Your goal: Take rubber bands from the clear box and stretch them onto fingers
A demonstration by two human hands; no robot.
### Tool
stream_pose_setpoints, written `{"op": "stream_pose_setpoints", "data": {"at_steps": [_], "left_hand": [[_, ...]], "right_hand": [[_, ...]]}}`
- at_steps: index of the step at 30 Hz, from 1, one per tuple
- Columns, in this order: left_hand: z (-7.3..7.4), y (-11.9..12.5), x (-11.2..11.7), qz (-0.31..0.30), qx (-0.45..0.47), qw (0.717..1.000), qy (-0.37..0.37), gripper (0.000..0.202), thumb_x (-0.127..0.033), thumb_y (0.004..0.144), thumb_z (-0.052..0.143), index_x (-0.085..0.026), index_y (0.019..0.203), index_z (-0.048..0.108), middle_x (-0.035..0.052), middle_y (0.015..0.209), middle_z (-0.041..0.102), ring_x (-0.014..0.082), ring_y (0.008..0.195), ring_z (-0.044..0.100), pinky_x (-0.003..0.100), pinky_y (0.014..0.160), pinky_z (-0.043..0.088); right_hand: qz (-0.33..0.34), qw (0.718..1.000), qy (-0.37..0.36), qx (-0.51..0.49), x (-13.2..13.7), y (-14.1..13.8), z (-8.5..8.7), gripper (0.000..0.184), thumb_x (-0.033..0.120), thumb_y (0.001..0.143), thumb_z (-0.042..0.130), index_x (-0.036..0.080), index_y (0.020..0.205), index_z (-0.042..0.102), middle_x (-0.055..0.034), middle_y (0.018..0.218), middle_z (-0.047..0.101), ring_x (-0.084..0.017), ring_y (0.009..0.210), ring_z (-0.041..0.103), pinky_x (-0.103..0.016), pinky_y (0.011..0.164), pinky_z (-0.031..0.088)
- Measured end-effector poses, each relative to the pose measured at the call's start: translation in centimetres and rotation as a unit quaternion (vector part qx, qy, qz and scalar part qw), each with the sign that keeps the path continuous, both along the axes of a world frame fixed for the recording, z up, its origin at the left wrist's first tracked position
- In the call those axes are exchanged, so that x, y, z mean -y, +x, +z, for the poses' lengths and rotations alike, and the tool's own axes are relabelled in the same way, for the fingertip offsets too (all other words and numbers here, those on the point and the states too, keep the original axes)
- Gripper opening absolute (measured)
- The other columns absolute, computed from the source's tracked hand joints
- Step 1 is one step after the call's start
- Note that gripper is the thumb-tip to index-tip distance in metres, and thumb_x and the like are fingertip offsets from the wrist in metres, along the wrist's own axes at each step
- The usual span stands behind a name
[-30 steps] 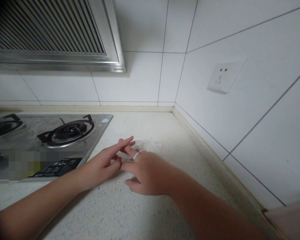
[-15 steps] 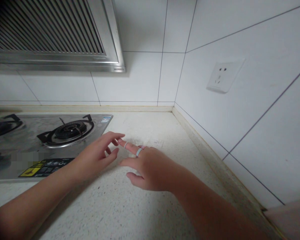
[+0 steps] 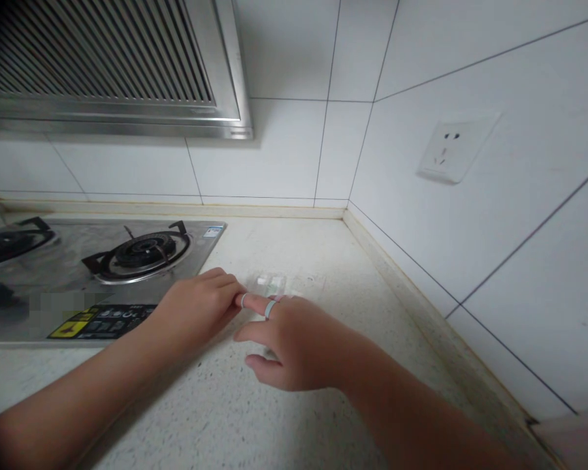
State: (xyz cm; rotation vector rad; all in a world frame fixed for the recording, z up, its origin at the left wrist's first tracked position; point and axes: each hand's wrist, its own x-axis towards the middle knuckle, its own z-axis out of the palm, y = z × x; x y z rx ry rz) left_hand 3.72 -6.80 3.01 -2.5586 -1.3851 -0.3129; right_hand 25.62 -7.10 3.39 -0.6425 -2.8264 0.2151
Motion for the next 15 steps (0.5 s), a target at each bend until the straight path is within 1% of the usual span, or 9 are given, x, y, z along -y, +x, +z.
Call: {"op": "stream_pose_setpoints", "data": {"at_steps": [3,6,9,11,13,15], "left_hand": [[-0.3,0.4,0.0,-0.025,-0.020,0.999,0.028,0.010,-0.015,0.091,0.064,-0.016,0.082,0.069,0.0078,0.084,0.071,0.0290,0.088,0.061,0.041,0.075,0.047],[-0.3,0.7,0.0,-0.036,-0.032,0.998,0.048,0.011,-0.016,0.089,0.066,-0.016,0.078,0.067,0.0087,0.082,0.071,0.0290,0.086,0.061,0.042,0.075,0.044],[-0.3,1.0,0.1,-0.044,-0.037,0.998,0.035,0.015,-0.018,0.087,0.068,-0.016,0.072,0.067,0.0080,0.075,0.071,0.0280,0.081,0.062,0.042,0.073,0.043],[-0.4,1.3,0.2,-0.050,-0.039,0.998,0.017,0.018,-0.021,0.086,0.068,-0.016,0.069,0.067,0.0075,0.072,0.071,0.0273,0.077,0.063,0.042,0.072,0.044],[-0.5,1.5,0.2,-0.054,-0.040,0.998,0.004,0.019,-0.022,0.087,0.068,-0.016,0.068,0.067,0.0073,0.070,0.070,0.0269,0.074,0.064,0.042,0.069,0.044],[-0.6,1.8,0.2,-0.060,-0.038,0.997,0.001,0.018,-0.020,0.086,0.067,-0.015,0.069,0.067,0.0075,0.070,0.071,0.0263,0.072,0.064,0.041,0.067,0.044]], "right_hand": [[-0.004,1.000,-0.011,0.010,0.3,-0.3,0.2,0.027,0.032,0.087,0.064,0.023,0.111,0.072,-0.0130,0.124,0.062,-0.016,0.072,0.060,-0.030,0.067,0.044],[-0.008,1.000,-0.020,0.016,0.6,-0.6,0.3,0.026,0.033,0.086,0.066,0.024,0.110,0.072,-0.0117,0.120,0.062,-0.018,0.076,0.061,-0.031,0.067,0.044],[0.004,0.999,-0.039,0.009,0.7,-0.7,0.3,0.031,0.032,0.085,0.067,0.024,0.115,0.071,-0.0109,0.117,0.063,-0.022,0.087,0.063,-0.033,0.075,0.046],[0.015,0.999,-0.050,0.006,0.7,-0.7,0.2,0.033,0.032,0.085,0.068,0.024,0.117,0.070,-0.0102,0.114,0.065,-0.023,0.090,0.063,-0.033,0.077,0.047],[0.019,0.998,-0.054,0.009,0.8,-0.8,0.1,0.032,0.032,0.085,0.069,0.022,0.114,0.071,-0.0098,0.110,0.068,-0.023,0.090,0.063,-0.034,0.078,0.047],[0.020,0.998,-0.051,0.018,0.8,-0.8,0.0,0.029,0.033,0.085,0.069,0.020,0.110,0.073,-0.0094,0.103,0.070,-0.023,0.089,0.063,-0.033,0.077,0.047]]}}
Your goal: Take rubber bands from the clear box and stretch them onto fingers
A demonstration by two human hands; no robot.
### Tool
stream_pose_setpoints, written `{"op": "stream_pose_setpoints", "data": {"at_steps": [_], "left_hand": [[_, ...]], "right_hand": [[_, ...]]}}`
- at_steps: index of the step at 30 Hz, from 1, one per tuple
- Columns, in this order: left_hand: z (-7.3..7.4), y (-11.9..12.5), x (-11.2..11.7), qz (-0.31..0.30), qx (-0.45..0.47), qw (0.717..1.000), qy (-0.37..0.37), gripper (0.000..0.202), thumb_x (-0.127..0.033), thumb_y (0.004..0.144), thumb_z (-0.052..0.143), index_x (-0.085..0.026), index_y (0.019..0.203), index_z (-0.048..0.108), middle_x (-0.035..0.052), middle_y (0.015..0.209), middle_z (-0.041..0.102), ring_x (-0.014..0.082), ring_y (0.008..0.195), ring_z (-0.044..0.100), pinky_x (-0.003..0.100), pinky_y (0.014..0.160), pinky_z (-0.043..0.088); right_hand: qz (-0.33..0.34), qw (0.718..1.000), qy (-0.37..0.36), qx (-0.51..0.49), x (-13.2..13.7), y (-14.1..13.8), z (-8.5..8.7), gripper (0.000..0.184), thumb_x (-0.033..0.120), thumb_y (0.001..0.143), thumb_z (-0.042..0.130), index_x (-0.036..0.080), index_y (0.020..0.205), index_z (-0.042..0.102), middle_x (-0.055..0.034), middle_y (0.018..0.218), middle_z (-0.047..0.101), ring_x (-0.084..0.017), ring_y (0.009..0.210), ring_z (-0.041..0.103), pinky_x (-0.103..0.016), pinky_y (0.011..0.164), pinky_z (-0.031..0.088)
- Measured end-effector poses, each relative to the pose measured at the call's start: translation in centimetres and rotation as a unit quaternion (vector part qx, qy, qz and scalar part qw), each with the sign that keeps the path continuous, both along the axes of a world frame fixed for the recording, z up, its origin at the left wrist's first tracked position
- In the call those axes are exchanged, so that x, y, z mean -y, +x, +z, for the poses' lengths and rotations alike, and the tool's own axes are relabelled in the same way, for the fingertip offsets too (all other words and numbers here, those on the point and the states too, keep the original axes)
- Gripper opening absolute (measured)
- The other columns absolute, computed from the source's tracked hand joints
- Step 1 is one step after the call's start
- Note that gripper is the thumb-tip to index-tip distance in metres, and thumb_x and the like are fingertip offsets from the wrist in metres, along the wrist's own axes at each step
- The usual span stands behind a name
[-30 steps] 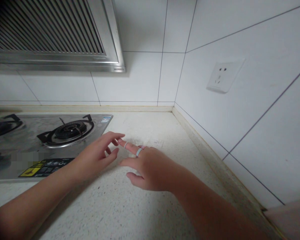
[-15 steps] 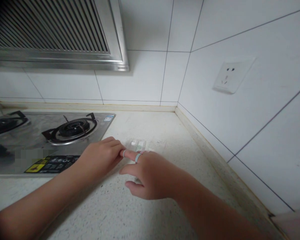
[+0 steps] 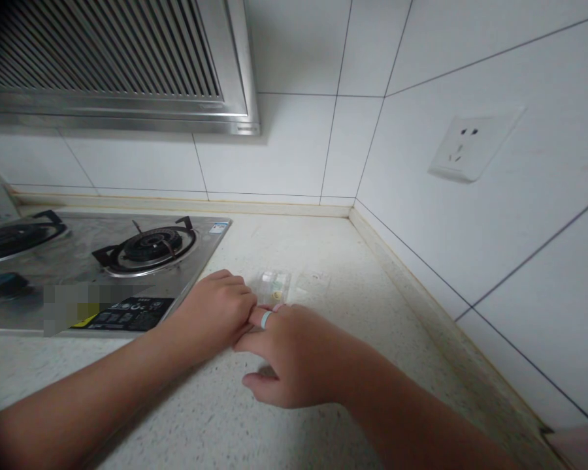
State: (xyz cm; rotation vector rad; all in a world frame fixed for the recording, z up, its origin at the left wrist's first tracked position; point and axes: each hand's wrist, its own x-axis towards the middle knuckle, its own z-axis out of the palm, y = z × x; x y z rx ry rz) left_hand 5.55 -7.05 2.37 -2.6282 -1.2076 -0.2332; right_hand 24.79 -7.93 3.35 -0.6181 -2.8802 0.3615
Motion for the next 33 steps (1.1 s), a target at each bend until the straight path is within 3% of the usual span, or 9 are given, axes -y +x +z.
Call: {"op": "stream_pose_setpoints", "data": {"at_steps": [6,11,15,19,26,33], "left_hand": [[0.0,0.7,0.3,-0.029,0.029,0.999,0.012,0.019,-0.019,0.087,0.066,-0.016,0.068,0.067,0.0070,0.069,0.070,0.0253,0.069,0.065,0.038,0.063,0.045],[0.6,-0.2,0.3,0.027,0.034,0.999,0.031,0.015,-0.023,0.086,0.065,-0.017,0.073,0.069,0.0078,0.070,0.069,0.0268,0.068,0.065,0.038,0.062,0.047],[0.6,-0.9,0.0,0.079,0.011,0.996,0.033,0.022,-0.024,0.089,0.062,-0.017,0.070,0.071,0.0098,0.068,0.069,0.0272,0.066,0.066,0.037,0.061,0.048],[0.6,-0.5,0.1,0.048,0.011,0.999,0.015,0.027,-0.023,0.094,0.057,-0.017,0.073,0.073,0.0106,0.070,0.071,0.0280,0.067,0.067,0.039,0.063,0.049],[0.1,0.6,0.4,0.002,0.007,1.000,-0.015,0.016,-0.020,0.090,0.066,-0.017,0.075,0.071,0.0073,0.073,0.073,0.0284,0.072,0.068,0.040,0.064,0.050],[-0.4,1.3,0.8,-0.049,0.028,0.998,0.023,0.009,-0.016,0.088,0.071,-0.018,0.080,0.071,0.0029,0.076,0.072,0.0261,0.075,0.067,0.039,0.064,0.049]], "right_hand": [[-0.001,0.999,0.023,0.041,0.1,-0.2,-0.3,0.023,0.039,0.087,0.065,0.021,0.098,0.075,-0.0053,0.078,0.071,-0.023,0.076,0.064,-0.032,0.067,0.041],[-0.019,0.999,0.037,0.028,-0.2,0.4,-0.1,0.028,0.036,0.087,0.064,0.024,0.111,0.073,-0.0072,0.096,0.070,-0.020,0.075,0.063,-0.030,0.064,0.039],[-0.019,0.998,0.050,0.015,-0.2,0.5,-0.2,0.029,0.036,0.089,0.062,0.026,0.114,0.073,-0.0114,0.117,0.064,-0.018,0.074,0.061,-0.030,0.065,0.038],[-0.012,0.999,0.043,0.021,-0.1,0.0,-0.5,0.030,0.041,0.087,0.063,0.029,0.113,0.074,-0.0086,0.097,0.067,-0.020,0.073,0.061,-0.030,0.062,0.035],[0.014,0.999,0.023,0.037,0.0,-0.4,-0.7,0.025,0.040,0.088,0.064,0.027,0.104,0.076,-0.0039,0.077,0.071,-0.021,0.074,0.064,-0.031,0.065,0.038],[0.051,0.998,-0.006,0.026,0.1,-0.9,-1.0,0.022,0.034,0.085,0.069,0.023,0.103,0.075,-0.0024,0.094,0.076,-0.021,0.089,0.068,-0.031,0.075,0.043]]}}
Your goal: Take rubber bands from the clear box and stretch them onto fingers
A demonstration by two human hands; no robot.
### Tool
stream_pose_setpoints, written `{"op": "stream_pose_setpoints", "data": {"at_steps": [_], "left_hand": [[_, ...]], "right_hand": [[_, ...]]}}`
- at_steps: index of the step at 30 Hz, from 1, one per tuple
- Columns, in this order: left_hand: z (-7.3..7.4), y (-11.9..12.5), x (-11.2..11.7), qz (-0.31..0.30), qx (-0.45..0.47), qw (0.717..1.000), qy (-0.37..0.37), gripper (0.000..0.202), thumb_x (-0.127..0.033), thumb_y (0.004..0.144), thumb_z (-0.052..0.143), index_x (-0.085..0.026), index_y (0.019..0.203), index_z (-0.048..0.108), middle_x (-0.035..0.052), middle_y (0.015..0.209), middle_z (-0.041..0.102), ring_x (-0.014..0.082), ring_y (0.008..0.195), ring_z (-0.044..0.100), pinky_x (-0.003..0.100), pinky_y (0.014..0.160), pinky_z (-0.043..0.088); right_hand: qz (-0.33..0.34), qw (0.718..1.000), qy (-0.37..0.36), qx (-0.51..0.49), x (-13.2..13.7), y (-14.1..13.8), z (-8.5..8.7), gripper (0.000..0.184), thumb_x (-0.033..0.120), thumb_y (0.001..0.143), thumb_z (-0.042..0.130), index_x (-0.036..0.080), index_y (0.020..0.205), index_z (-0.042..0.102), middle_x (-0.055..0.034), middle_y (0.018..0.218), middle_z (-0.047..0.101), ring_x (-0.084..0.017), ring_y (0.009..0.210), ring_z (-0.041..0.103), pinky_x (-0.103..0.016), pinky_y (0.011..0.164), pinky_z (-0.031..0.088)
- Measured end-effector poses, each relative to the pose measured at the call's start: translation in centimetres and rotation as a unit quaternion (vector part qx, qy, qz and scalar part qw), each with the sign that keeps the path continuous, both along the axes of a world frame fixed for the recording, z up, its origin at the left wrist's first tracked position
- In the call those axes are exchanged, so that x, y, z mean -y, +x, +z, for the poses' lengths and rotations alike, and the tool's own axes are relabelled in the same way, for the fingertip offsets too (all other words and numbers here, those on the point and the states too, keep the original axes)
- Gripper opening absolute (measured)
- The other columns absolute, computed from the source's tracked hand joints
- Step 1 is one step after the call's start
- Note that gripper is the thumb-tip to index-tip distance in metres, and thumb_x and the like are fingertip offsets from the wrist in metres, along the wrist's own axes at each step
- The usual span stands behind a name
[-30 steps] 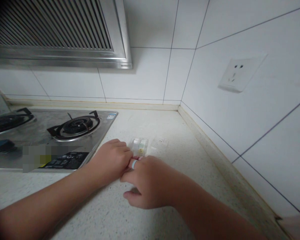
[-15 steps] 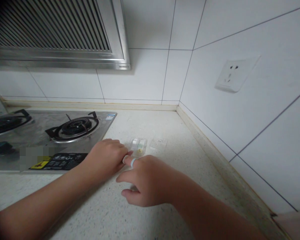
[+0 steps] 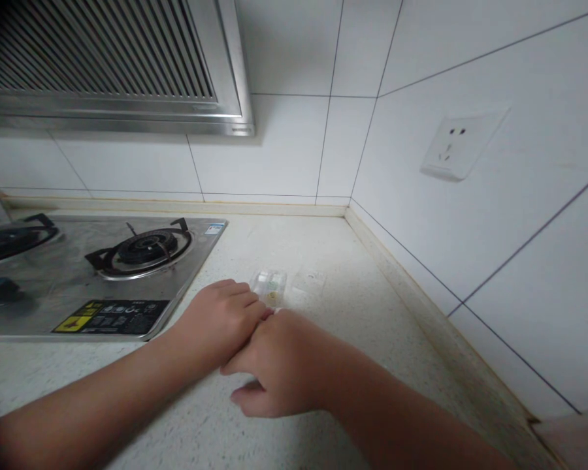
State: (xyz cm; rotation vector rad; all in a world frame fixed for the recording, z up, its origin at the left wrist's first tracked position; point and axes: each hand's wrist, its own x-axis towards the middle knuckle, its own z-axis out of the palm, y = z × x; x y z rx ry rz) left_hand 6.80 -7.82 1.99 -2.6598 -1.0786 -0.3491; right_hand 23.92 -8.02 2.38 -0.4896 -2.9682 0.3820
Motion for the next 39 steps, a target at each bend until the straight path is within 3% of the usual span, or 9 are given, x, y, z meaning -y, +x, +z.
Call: {"op": "stream_pose_setpoints", "data": {"at_steps": [6,10,15,21,27,30,35,39], "left_hand": [[1.1,-0.5,0.3,0.059,0.006,0.998,-0.006,0.004,-0.017,0.089,0.067,-0.017,0.085,0.066,0.0049,0.079,0.069,0.0286,0.075,0.064,0.042,0.063,0.050],[1.3,-1.2,0.0,0.098,-0.011,0.995,-0.028,0.011,-0.020,0.090,0.064,-0.018,0.080,0.066,0.0051,0.077,0.069,0.0295,0.075,0.064,0.042,0.063,0.050],[1.3,-1.0,-0.1,0.077,-0.025,0.996,-0.041,0.007,-0.017,0.087,0.065,-0.017,0.080,0.069,0.0062,0.080,0.071,0.0293,0.078,0.063,0.043,0.067,0.051],[1.0,-0.2,0.2,0.039,-0.025,0.999,0.003,0.006,-0.016,0.087,0.067,-0.016,0.080,0.067,0.0065,0.079,0.069,0.0283,0.079,0.062,0.042,0.066,0.049],[0.9,0.4,0.6,-0.037,-0.041,0.993,0.107,0.015,-0.014,0.088,0.070,-0.016,0.074,0.064,0.0046,0.071,0.064,0.0261,0.073,0.059,0.038,0.060,0.045],[0.9,0.6,0.6,-0.046,-0.040,0.993,0.103,0.015,-0.015,0.087,0.071,-0.016,0.074,0.064,0.0043,0.071,0.063,0.0264,0.073,0.059,0.039,0.060,0.046],[1.0,0.2,0.4,0.052,0.003,0.998,-0.016,0.010,-0.012,0.089,0.066,-0.017,0.080,0.065,0.0047,0.079,0.067,0.0261,0.077,0.062,0.039,0.064,0.050],[1.5,-0.5,0.5,0.099,0.016,0.995,-0.031,0.009,-0.017,0.091,0.061,-0.018,0.083,0.065,0.0049,0.078,0.067,0.0273,0.077,0.063,0.040,0.063,0.050]], "right_hand": [[-0.021,0.999,0.028,0.013,-0.2,0.3,0.7,0.029,0.038,0.087,0.067,0.027,0.113,0.074,-0.0035,0.091,0.075,-0.022,0.083,0.066,-0.032,0.070,0.040],[-0.059,0.996,0.065,0.005,-0.2,0.9,1.1,0.030,0.043,0.087,0.065,0.029,0.111,0.074,-0.0077,0.100,0.072,-0.023,0.083,0.064,-0.032,0.067,0.038],[-0.052,0.997,0.043,-0.023,0.2,0.6,0.8,0.042,0.052,0.078,0.071,0.027,0.112,0.073,-0.0065,0.101,0.072,-0.025,0.091,0.063,-0.033,0.074,0.041],[-0.057,0.997,0.048,-0.006,0.3,0.1,0.2,0.038,0.055,0.077,0.070,0.027,0.102,0.075,-0.0031,0.079,0.073,-0.023,0.077,0.063,-0.033,0.066,0.037],[-0.052,0.998,0.026,-0.029,0.4,0.0,-0.3,0.036,0.049,0.075,0.073,0.025,0.102,0.075,-0.0019,0.093,0.077,-0.023,0.087,0.067,-0.033,0.069,0.040],[-0.058,0.997,0.034,-0.023,0.4,0.0,-0.4,0.036,0.050,0.075,0.072,0.024,0.101,0.075,-0.0027,0.093,0.077,-0.024,0.087,0.067,-0.034,0.069,0.039],[-0.049,0.998,0.037,-0.009,0.0,0.2,0.0,0.033,0.052,0.079,0.069,0.027,0.100,0.075,-0.0017,0.087,0.076,-0.023,0.082,0.067,-0.033,0.067,0.038],[-0.077,0.995,0.067,-0.002,-0.2,0.5,0.4,0.036,0.056,0.081,0.067,0.026,0.100,0.075,-0.0048,0.086,0.074,-0.023,0.077,0.064,-0.033,0.066,0.036]]}}
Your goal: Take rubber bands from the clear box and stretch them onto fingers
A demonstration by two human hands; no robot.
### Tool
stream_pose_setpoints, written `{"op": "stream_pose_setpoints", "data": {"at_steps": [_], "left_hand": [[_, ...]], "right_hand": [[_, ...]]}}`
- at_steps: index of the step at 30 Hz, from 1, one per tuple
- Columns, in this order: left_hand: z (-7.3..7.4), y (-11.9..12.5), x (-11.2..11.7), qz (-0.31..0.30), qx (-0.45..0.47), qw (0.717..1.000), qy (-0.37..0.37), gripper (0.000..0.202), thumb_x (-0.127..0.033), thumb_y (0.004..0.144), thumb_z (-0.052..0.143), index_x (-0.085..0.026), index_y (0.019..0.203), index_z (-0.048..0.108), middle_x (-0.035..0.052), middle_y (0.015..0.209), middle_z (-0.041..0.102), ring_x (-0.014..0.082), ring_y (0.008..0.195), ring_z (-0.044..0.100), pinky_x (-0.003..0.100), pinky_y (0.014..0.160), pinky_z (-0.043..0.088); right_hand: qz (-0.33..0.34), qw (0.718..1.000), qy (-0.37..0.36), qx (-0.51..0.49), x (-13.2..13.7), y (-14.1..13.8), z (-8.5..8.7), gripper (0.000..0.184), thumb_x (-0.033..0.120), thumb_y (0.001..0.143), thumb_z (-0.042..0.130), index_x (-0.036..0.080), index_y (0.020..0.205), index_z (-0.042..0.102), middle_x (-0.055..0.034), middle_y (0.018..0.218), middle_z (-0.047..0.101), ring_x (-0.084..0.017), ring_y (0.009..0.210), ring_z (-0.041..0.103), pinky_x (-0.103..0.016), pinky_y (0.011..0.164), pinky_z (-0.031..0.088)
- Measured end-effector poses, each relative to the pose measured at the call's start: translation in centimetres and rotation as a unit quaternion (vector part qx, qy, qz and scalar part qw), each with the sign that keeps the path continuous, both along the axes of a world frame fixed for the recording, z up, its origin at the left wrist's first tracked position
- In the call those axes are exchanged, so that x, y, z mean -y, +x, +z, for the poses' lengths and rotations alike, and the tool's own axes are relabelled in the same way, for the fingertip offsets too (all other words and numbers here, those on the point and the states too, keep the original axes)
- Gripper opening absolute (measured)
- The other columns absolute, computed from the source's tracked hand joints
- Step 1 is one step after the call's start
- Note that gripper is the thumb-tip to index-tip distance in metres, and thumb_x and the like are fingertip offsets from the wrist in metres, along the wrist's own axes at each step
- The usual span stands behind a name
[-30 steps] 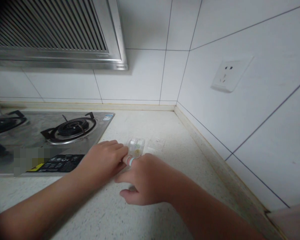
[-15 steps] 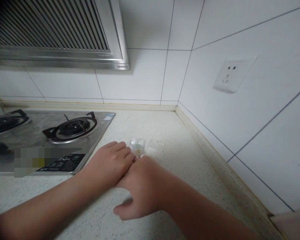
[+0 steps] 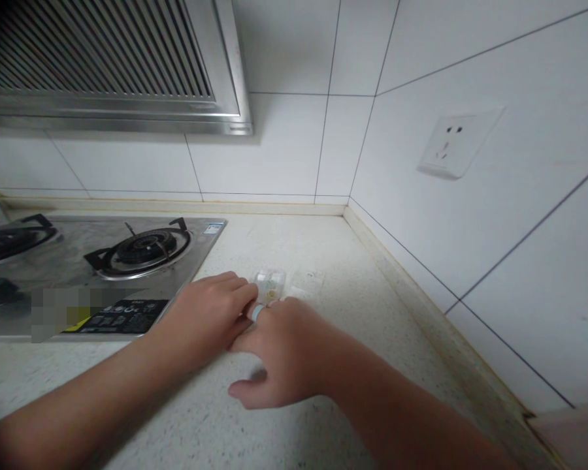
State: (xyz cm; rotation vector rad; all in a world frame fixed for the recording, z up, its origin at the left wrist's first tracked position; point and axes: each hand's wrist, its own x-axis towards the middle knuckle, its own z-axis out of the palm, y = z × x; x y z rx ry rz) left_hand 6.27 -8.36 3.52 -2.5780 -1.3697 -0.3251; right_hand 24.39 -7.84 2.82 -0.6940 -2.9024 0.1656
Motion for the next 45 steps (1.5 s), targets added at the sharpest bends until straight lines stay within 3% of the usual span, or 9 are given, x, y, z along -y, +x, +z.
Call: {"op": "stream_pose_setpoints", "data": {"at_steps": [8,12,16,19,22,25,29,36,45], "left_hand": [[-0.1,0.3,-0.1,-0.013,-0.042,0.999,-0.032,0.009,-0.017,0.088,0.064,-0.017,0.081,0.069,0.0069,0.077,0.071,0.0292,0.076,0.066,0.042,0.066,0.052],[-0.4,0.6,-0.2,-0.044,-0.056,0.997,-0.009,0.011,-0.013,0.090,0.063,-0.016,0.081,0.068,0.0078,0.079,0.070,0.0287,0.078,0.065,0.041,0.067,0.052],[-0.3,0.7,-0.1,-0.059,-0.052,0.997,0.007,0.011,-0.013,0.091,0.063,-0.016,0.080,0.066,0.0068,0.079,0.069,0.0279,0.079,0.064,0.041,0.067,0.051],[-0.3,0.5,-0.2,-0.032,-0.009,0.999,0.008,0.009,-0.016,0.091,0.063,-0.017,0.082,0.065,0.0067,0.084,0.068,0.0282,0.082,0.061,0.040,0.068,0.051],[-0.6,0.0,-0.8,0.009,0.047,0.999,0.006,0.005,-0.019,0.091,0.061,-0.016,0.094,0.065,0.0076,0.092,0.067,0.0281,0.089,0.060,0.041,0.075,0.052],[-1.4,-0.9,-1.8,0.028,0.102,0.994,0.013,0.018,-0.023,0.095,0.058,-0.014,0.109,0.063,0.0098,0.103,0.065,0.0278,0.099,0.058,0.042,0.087,0.050],[-2.3,-2.0,-3.0,-0.018,0.102,0.995,-0.012,0.025,-0.029,0.095,0.061,-0.016,0.115,0.064,0.0100,0.109,0.062,0.0274,0.105,0.056,0.044,0.094,0.047],[-2.6,-2.3,-3.4,-0.077,0.094,0.992,-0.032,0.025,-0.030,0.095,0.064,-0.019,0.117,0.067,0.0088,0.107,0.058,0.0248,0.100,0.055,0.040,0.091,0.047],[-2.5,-3.3,-3.9,-0.101,0.087,0.991,-0.032,0.027,-0.004,0.089,0.059,-0.022,0.102,0.073,0.0062,0.101,0.060,0.0230,0.098,0.053,0.036,0.086,0.044]], "right_hand": [[-0.005,0.999,0.029,0.016,0.1,-0.3,-0.4,0.039,0.057,0.079,0.066,0.020,0.089,0.075,-0.0082,0.075,0.071,-0.024,0.071,0.062,-0.035,0.065,0.038],[-0.002,1.000,0.016,0.021,0.3,-0.4,-0.4,0.037,0.055,0.078,0.067,0.020,0.084,0.075,-0.0084,0.076,0.073,-0.025,0.072,0.064,-0.036,0.065,0.039],[0.008,1.000,0.012,0.017,0.3,-0.4,-0.4,0.036,0.054,0.079,0.068,0.021,0.091,0.076,-0.0070,0.081,0.075,-0.025,0.075,0.065,-0.035,0.066,0.040],[0.006,0.999,0.046,0.023,-0.1,0.0,0.0,0.034,0.053,0.082,0.065,0.022,0.093,0.076,-0.0071,0.081,0.074,-0.026,0.076,0.065,-0.038,0.069,0.041],[-0.005,0.997,0.076,0.004,-0.8,0.8,0.7,0.031,0.050,0.085,0.064,0.023,0.095,0.075,-0.0083,0.101,0.074,-0.025,0.081,0.065,-0.039,0.074,0.042],[-0.038,0.993,0.110,-0.036,-1.7,2.0,1.3,0.026,0.040,0.089,0.062,0.022,0.106,0.072,-0.0063,0.124,0.069,-0.022,0.081,0.066,-0.039,0.077,0.044],[-0.107,0.981,0.131,-0.090,-3.2,3.5,1.2,0.025,0.029,0.096,0.054,0.020,0.113,0.071,-0.0070,0.111,0.074,-0.022,0.089,0.068,-0.035,0.081,0.045],[-0.182,0.967,0.103,-0.143,-5.0,4.3,-0.1,0.022,0.027,0.094,0.056,0.022,0.109,0.072,-0.0021,0.105,0.076,-0.019,0.087,0.070,-0.032,0.080,0.046],[-0.200,0.969,0.054,-0.134,-5.5,4.3,-0.4,0.020,0.027,0.094,0.057,0.023,0.105,0.073,-0.0006,0.098,0.075,-0.016,0.080,0.068,-0.029,0.076,0.046]]}}
